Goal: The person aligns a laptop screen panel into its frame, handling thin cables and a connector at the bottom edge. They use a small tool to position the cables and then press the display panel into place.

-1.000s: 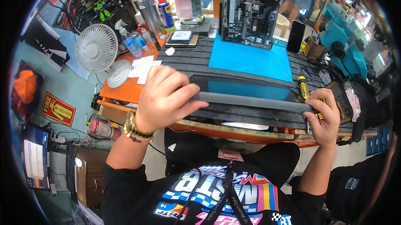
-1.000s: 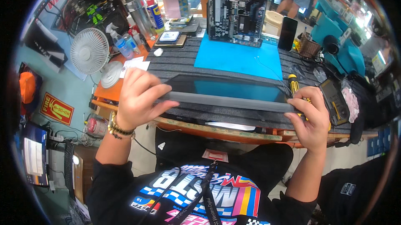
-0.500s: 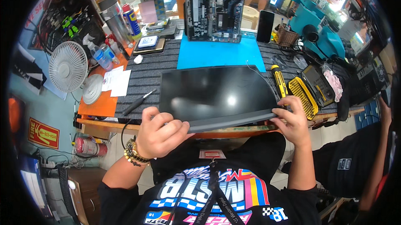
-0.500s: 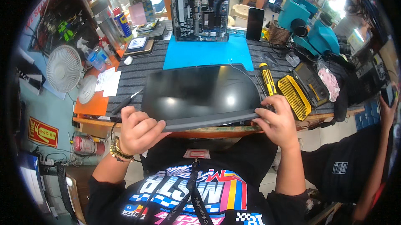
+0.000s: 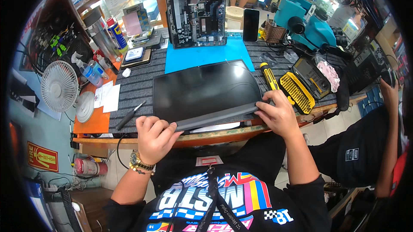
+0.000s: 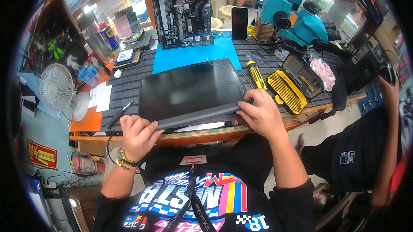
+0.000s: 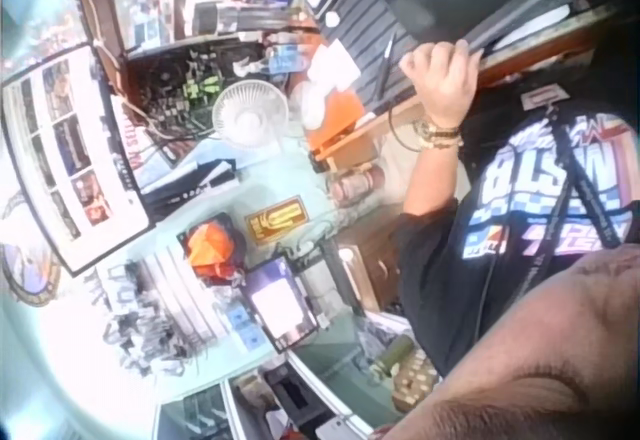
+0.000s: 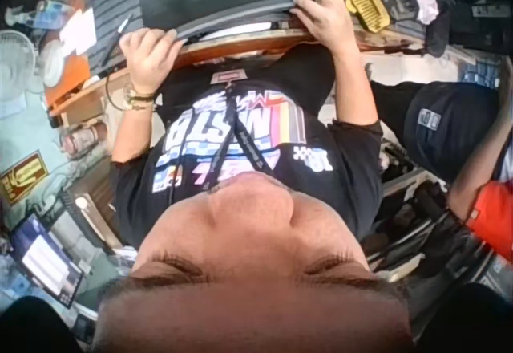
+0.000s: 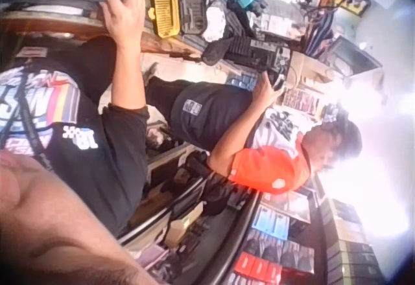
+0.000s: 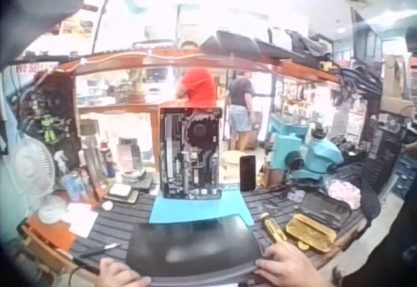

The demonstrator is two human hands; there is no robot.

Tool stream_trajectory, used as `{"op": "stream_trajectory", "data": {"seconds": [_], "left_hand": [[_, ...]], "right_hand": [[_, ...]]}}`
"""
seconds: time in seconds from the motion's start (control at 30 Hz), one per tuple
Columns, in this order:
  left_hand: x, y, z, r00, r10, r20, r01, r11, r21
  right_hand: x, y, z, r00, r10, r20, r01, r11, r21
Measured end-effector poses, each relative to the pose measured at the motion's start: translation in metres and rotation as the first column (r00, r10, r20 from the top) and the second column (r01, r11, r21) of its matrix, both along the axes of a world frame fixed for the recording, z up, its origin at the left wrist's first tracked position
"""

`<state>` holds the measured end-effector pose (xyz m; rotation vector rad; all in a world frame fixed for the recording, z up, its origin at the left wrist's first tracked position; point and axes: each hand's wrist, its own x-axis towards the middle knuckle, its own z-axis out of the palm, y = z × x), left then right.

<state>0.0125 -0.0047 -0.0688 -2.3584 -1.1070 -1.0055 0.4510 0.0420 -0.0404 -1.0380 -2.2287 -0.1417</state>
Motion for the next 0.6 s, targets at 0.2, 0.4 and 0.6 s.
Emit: {"op": "stream_trajectory", "data": {"seconds": [0.2,0.4,0.6], "left_hand": [[0.020,0.010,-0.013,0.998,0.055,-0.001,-0.055,0.997,-0.063],[0.024,0.009,-0.021,0.999,0.048,0.018,-0.046,0.993,-0.110],[0.022,0.000,-0.010,0.993,0.070,0.099,-0.055,0.988,-0.144]], "right_hand": [[0.003,0.005,-0.014,0.996,-0.088,0.028,0.089,0.995,-0.034],[0.005,0.009,-0.026,0.990,-0.128,0.065,0.133,0.988,-0.083],[-0.037,-0.010,-0.026,0.988,-0.145,-0.056,0.142,0.989,-0.051]]}}
